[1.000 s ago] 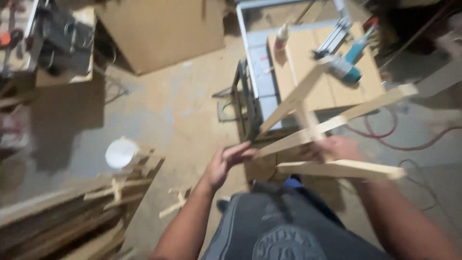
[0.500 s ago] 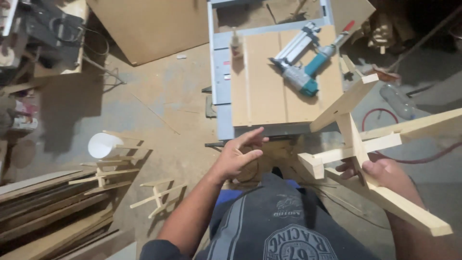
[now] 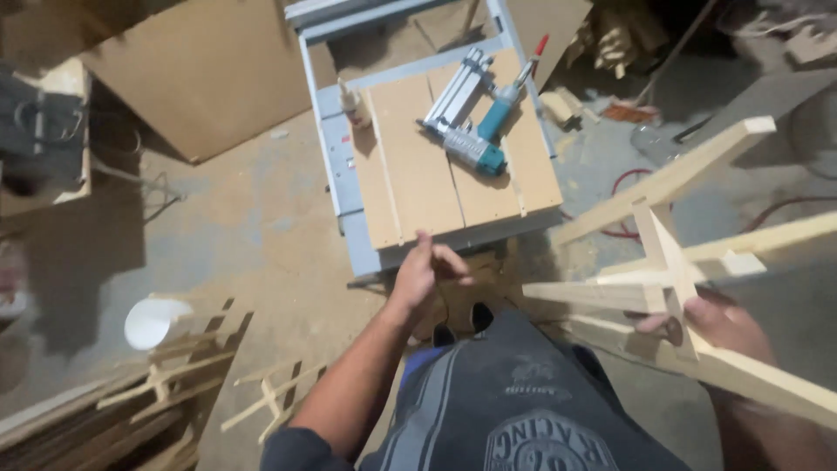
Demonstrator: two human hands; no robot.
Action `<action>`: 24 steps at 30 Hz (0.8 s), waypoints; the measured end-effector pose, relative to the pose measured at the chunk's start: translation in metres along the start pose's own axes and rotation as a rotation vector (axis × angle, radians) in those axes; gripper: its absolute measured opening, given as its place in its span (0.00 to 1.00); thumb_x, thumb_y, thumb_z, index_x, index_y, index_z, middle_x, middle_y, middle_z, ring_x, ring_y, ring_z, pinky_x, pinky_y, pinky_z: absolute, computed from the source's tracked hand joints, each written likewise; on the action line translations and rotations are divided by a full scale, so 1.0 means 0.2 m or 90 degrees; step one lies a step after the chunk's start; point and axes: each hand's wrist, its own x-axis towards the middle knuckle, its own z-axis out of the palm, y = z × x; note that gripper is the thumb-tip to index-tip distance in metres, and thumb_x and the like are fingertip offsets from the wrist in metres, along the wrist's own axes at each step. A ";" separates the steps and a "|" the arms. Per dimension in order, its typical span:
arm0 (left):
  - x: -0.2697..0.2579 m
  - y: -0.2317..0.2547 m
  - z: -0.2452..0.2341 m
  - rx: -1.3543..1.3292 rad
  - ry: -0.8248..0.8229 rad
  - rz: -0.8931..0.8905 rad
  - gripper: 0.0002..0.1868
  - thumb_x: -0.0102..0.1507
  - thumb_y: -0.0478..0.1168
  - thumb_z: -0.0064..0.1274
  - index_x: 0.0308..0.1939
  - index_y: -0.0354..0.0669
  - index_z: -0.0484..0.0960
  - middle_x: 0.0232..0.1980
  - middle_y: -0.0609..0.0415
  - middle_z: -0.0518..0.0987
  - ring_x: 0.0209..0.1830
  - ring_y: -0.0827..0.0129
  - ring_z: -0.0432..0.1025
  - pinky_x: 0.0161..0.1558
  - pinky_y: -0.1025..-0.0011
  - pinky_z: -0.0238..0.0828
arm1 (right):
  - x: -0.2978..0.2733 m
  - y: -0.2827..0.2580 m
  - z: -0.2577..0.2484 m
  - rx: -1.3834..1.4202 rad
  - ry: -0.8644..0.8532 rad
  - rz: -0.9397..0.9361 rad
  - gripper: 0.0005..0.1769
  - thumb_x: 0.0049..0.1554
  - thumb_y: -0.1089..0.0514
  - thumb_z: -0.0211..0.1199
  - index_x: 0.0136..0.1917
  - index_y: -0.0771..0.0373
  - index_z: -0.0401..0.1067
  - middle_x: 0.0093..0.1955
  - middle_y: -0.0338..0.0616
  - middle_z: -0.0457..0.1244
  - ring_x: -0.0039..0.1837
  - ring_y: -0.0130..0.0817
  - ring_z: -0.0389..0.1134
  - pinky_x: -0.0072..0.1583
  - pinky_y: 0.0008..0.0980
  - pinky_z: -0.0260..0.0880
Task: Assembling small wooden frames or stands by aligning slats and fastening them with a pneumatic nail gun and wood glue.
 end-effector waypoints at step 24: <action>0.59 -0.24 0.57 0.325 0.247 0.168 0.26 0.69 0.47 0.48 0.18 0.55 0.56 0.20 0.66 0.58 0.22 0.77 0.53 0.27 0.70 0.48 | 1.03 0.32 -0.99 -0.505 -0.140 -0.271 0.30 0.49 0.43 0.64 0.65 0.49 0.75 0.47 0.25 0.80 0.59 0.30 0.77 0.68 0.34 0.70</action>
